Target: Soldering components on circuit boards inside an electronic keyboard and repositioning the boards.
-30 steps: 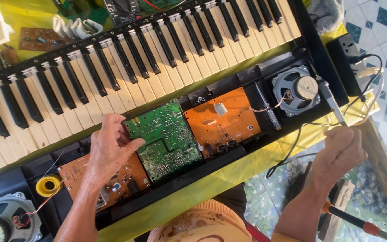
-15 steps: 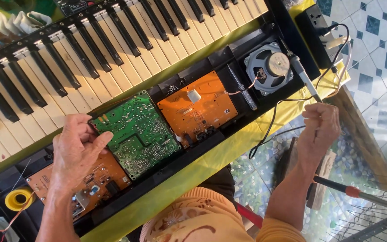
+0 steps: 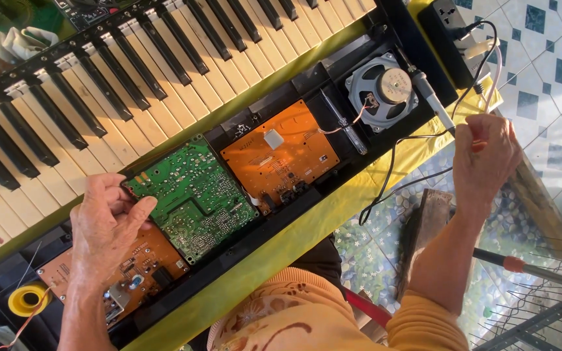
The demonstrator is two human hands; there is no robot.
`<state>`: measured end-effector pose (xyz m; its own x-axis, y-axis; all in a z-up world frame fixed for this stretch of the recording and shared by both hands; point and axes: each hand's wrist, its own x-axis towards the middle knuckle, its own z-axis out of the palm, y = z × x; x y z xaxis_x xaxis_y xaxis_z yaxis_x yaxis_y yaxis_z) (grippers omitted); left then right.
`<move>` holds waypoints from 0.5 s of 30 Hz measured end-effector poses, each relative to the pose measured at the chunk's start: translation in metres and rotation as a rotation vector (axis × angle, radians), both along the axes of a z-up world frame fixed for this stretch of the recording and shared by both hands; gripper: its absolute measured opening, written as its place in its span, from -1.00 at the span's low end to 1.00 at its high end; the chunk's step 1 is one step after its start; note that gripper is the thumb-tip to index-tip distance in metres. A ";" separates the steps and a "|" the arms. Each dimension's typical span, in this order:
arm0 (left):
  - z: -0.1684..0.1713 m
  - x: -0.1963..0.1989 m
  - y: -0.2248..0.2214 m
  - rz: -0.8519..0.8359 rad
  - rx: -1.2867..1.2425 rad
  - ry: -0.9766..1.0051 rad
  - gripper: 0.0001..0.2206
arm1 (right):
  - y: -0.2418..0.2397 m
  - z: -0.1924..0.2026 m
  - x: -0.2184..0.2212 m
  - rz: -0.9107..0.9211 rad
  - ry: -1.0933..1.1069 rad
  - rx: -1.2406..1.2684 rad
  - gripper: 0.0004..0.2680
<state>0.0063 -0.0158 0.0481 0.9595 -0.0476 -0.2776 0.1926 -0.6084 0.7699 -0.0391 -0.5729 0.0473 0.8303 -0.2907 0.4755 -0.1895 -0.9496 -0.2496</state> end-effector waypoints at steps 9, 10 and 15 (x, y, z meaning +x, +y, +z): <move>-0.009 0.003 -0.003 0.045 -0.069 0.021 -0.57 | -0.030 -0.029 0.020 0.069 0.105 -0.165 -0.86; -0.007 0.003 -0.004 0.030 -0.060 0.050 -0.58 | -0.036 -0.033 0.022 0.080 0.087 -0.241 -0.87; -0.020 -0.002 0.008 -0.023 -0.030 -0.011 -0.63 | -0.035 -0.039 0.040 -0.029 0.225 -0.165 -0.87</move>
<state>0.0044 -0.0083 0.0284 0.9610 -0.0775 -0.2656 0.1707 -0.5893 0.7897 0.0011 -0.6079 0.0079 0.9129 -0.2495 0.3229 -0.2499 -0.9674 -0.0408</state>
